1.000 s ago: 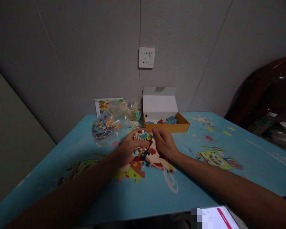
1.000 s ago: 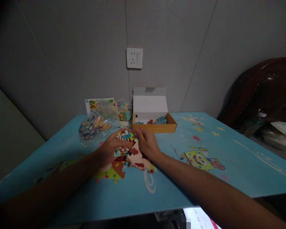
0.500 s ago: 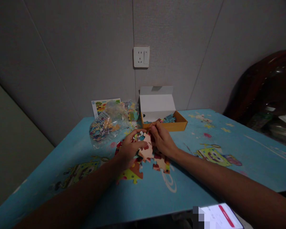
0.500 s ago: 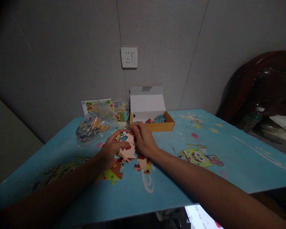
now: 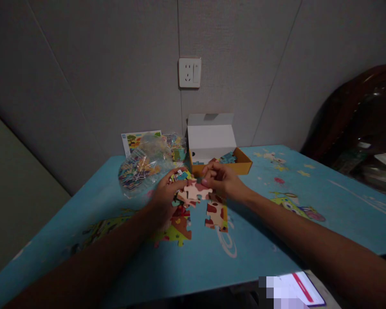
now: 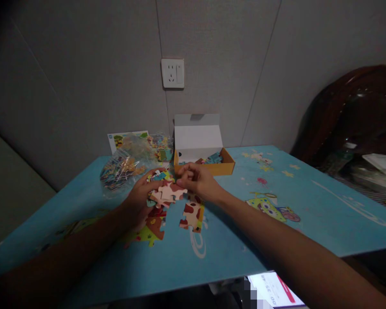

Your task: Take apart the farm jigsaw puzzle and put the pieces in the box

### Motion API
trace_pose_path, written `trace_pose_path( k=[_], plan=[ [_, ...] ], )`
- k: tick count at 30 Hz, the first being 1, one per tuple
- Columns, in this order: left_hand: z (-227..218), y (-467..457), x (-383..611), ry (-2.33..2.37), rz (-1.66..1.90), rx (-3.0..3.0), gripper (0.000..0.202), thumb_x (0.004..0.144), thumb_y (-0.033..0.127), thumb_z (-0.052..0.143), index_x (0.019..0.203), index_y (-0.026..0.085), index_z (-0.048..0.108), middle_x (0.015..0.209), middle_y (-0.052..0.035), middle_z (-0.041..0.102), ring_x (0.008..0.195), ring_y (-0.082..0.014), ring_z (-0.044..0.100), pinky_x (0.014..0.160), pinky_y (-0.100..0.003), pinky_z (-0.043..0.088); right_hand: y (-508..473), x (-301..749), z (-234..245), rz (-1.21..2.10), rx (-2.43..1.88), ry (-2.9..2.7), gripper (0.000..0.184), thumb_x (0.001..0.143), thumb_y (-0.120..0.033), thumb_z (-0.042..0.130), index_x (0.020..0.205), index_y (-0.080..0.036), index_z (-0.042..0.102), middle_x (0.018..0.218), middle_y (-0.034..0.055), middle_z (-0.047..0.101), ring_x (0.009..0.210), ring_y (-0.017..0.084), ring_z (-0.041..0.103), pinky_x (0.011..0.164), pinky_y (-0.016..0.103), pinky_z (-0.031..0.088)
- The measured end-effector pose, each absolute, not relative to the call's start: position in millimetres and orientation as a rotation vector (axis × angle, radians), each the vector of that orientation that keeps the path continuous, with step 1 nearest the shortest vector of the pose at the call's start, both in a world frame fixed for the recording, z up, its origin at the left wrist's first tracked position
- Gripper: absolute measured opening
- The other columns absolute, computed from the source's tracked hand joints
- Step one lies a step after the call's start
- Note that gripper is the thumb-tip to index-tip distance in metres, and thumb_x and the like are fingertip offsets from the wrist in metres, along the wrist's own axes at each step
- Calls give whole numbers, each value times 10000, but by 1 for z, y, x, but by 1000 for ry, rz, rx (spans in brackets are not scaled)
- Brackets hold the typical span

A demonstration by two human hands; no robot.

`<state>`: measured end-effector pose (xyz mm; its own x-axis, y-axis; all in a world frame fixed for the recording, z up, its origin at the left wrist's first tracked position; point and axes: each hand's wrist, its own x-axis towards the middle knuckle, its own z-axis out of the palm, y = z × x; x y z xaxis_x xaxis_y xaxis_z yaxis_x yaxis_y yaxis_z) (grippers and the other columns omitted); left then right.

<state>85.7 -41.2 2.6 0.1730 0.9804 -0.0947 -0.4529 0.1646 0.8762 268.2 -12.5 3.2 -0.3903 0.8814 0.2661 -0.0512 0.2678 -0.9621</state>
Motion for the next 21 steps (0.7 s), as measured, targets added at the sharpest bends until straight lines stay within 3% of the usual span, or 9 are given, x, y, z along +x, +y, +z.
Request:
trace_pose_path(
  k=[6,11,14,17,21],
  plan=[
    [2,-46,86,588,1119,1027,683,686,222,694,1312,238,421,924,-57,673,666,-180,654,603,-296,536,-22,256,0,1087,-785,-1740,296,734,-294,716,868,-211,465,632,-55,543,563,105,508,577,258,421],
    [-5,-46,82,794,1226,1564,566,641,88,683,1175,206,535,1086,-49,641,948,-203,630,855,-303,494,-17,279,21,635,-1098,-2165,276,758,-388,691,898,-190,559,797,32,637,713,170,589,650,302,432],
    [-6,-44,77,803,1195,1902,502,665,47,612,1144,193,574,1130,-48,626,1001,-196,609,902,-284,462,-15,301,31,331,-1408,-2483,543,628,-492,768,1048,-179,625,969,100,662,868,263,613,716,346,435],
    [-9,-40,74,810,1017,2079,484,664,35,564,1124,181,595,1064,-42,648,930,-186,626,831,-268,481,-13,317,29,306,-1589,-2625,807,523,-547,799,1191,-151,583,1122,160,616,963,320,602,773,377,448],
    [-13,-35,75,835,933,2148,505,638,27,542,1116,177,605,1084,-39,654,971,-197,620,862,-277,472,-10,322,22,459,-1607,-2647,796,523,-546,791,1172,-134,584,1115,159,611,942,297,601,774,364,460]
  ],
)
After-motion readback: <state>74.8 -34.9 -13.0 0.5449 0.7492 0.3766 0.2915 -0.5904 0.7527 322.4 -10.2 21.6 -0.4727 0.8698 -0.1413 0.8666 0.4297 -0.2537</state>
